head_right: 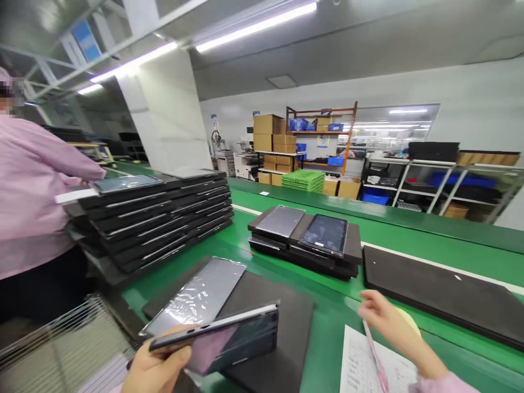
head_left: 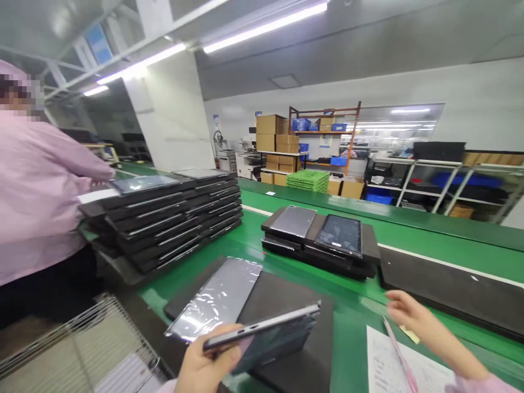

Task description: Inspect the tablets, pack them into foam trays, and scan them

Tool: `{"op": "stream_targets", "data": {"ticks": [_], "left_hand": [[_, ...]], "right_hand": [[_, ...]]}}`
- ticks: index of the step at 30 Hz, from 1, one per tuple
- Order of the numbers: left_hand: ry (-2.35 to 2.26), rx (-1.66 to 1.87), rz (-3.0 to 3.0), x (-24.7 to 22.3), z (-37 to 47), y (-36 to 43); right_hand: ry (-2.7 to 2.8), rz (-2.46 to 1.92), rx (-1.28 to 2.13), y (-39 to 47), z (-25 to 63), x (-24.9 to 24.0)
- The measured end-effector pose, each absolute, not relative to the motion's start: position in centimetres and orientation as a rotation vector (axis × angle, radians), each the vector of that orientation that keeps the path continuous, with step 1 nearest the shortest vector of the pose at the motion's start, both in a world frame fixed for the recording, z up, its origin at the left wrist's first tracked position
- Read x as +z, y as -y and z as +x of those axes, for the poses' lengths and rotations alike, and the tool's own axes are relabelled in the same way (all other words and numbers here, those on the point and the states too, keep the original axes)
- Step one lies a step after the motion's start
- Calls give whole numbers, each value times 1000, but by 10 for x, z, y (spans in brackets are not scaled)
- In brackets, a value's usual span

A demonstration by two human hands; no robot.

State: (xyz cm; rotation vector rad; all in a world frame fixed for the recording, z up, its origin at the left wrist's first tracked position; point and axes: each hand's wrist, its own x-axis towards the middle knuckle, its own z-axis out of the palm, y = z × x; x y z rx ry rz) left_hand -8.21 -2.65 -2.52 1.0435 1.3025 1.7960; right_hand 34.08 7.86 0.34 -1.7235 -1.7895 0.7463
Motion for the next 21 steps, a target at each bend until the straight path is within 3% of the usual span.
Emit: {"op": "stream_targets", "data": {"ticks": [4, 7, 12, 21], "left_hand": [[-1125, 1714, 1295, -22, -77, 21], [-936, 1644, 1374, -15, -71, 2], [-975, 1862, 809, -7, -38, -41], [-665, 1329, 365, -60, 40, -42]], "right_hand": [[2245, -1131, 819, -29, 246, 16], [2362, -1066, 678, -5, 196, 23], [2207, -1229, 347, 15, 168, 30], [1926, -1117, 917, -9, 154, 27]]}}
